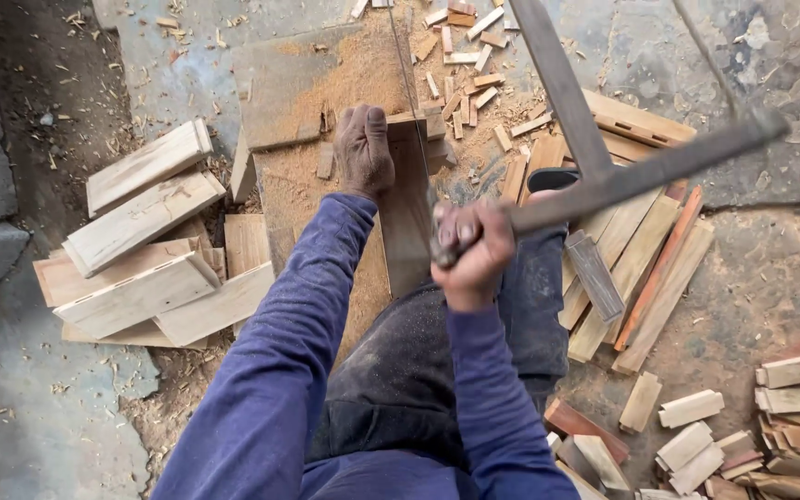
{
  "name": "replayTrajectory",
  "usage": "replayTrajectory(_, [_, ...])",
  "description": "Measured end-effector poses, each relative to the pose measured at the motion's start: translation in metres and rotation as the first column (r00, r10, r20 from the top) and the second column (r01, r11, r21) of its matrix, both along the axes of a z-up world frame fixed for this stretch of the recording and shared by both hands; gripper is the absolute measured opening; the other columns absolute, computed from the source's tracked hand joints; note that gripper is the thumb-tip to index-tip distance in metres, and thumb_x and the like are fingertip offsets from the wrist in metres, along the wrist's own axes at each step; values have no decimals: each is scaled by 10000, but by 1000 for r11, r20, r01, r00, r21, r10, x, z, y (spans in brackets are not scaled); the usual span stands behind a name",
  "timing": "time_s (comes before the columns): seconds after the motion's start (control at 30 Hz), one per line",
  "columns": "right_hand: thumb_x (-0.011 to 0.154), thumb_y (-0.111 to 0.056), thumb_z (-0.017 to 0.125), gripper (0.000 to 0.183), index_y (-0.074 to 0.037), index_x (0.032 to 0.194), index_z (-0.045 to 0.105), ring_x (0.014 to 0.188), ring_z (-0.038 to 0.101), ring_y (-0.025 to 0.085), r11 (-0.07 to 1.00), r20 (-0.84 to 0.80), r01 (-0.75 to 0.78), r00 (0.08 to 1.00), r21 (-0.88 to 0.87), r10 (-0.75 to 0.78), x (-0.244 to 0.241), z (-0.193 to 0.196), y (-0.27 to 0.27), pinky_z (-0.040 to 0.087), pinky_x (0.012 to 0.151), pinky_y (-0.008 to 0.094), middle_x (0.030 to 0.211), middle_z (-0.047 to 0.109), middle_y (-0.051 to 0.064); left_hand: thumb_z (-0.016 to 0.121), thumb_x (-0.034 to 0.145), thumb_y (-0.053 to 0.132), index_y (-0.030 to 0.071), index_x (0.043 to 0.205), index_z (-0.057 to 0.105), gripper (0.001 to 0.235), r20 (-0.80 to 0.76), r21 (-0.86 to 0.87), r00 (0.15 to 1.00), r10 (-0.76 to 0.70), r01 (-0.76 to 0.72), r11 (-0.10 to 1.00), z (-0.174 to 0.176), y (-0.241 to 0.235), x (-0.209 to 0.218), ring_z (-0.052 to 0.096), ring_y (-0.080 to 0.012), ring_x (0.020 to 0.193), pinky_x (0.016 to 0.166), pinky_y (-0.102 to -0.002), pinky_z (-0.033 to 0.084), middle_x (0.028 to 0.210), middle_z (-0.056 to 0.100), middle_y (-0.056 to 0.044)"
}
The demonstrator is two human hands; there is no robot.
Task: The person sits on the ground and uses a bow saw to cut small wooden blocks placed on a log. They hold the wood with their left hand and foot while sawing with their right hand, producing sawdust and small cut pieces.
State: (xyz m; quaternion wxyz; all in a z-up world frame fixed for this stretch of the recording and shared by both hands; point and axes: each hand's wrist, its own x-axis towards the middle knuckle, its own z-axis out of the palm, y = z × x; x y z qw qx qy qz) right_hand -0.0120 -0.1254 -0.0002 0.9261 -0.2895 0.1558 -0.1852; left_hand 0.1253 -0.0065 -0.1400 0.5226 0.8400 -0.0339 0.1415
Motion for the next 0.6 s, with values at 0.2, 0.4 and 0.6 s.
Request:
replayTrajectory(0.2, [1015, -177, 609, 246, -146, 807, 480, 523, 458, 156, 997, -44, 23, 999, -73, -26, 11, 5, 3, 496, 811, 417, 610, 427, -11, 477, 1110, 399, 60, 888, 585, 419, 30, 21, 1000, 3, -4, 1000, 26, -2, -3, 548, -333, 874, 799, -454, 462, 849, 565, -141])
replayTrajectory(0.4, [1041, -170, 572, 231, -154, 846, 448, 566, 448, 115, 999, 52, 35, 998, 13, -35, -123, 44, 2, 402, 756, 373, 656, 438, -27, 491, 1101, 401, 57, 866, 577, 425, -6, 37, 999, 31, -31, 999, 23, -4, 1, 553, -322, 855, 787, -447, 468, 839, 553, -149])
replayTrajectory(0.6, [1027, -162, 600, 231, -139, 853, 450, 522, 447, 153, 998, 11, 35, 999, -47, -35, -215, 74, -10, 416, 814, 399, 630, 460, -12, 476, 1108, 406, 56, 913, 601, 420, 22, -10, 1000, 5, -4, 1000, 31, -4, -4, 556, -317, 859, 788, -441, 473, 864, 560, -152])
